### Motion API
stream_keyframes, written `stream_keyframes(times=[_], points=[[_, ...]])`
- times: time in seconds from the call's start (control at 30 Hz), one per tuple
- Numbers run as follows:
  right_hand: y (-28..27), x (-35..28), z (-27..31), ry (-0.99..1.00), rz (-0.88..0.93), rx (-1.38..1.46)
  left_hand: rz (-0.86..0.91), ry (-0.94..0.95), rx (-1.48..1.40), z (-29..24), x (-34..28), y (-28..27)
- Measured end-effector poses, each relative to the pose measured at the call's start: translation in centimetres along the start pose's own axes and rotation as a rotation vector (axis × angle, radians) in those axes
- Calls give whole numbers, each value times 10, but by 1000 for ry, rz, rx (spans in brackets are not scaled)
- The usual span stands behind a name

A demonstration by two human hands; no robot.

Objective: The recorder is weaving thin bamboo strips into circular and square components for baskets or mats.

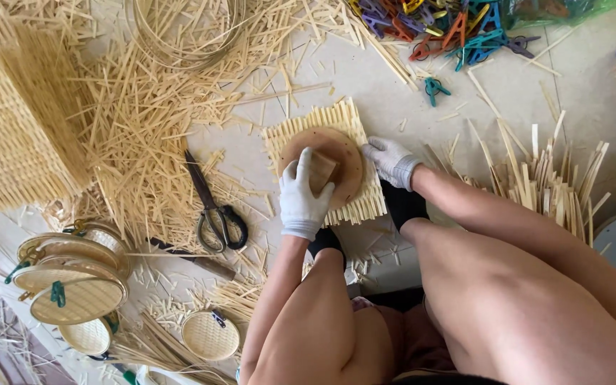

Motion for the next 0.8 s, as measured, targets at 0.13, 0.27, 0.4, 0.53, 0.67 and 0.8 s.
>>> stream_keyframes(times=[0.13,0.27,0.4,0.53,0.67,0.8], points=[[7,-6,2,10,-30,-64,77,-87,-40,8,-4,8],[4,-1,-1,14,-23,-37,26,-55,-42,9,0,15],[-7,24,-13,-15,-9,-19,25,-34,-27,5,5,12],[-8,12,-24,-93,37,-3,16,7,-60,6,-2,12],[4,-14,9,-76,16,-131,18,-17,-65,4,-3,11],[8,-19,16,-55,-2,-109,22,-23,-54,5,0,12]])
Point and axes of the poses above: each hand's wrist, its own x-axis towards the middle knuckle, its own y-axis out of the palm, z = x × y, the point moved 4 cm from there along x, towards the middle knuckle, and after that the axes turned 8 degrees about x, right-handed, at the moved point
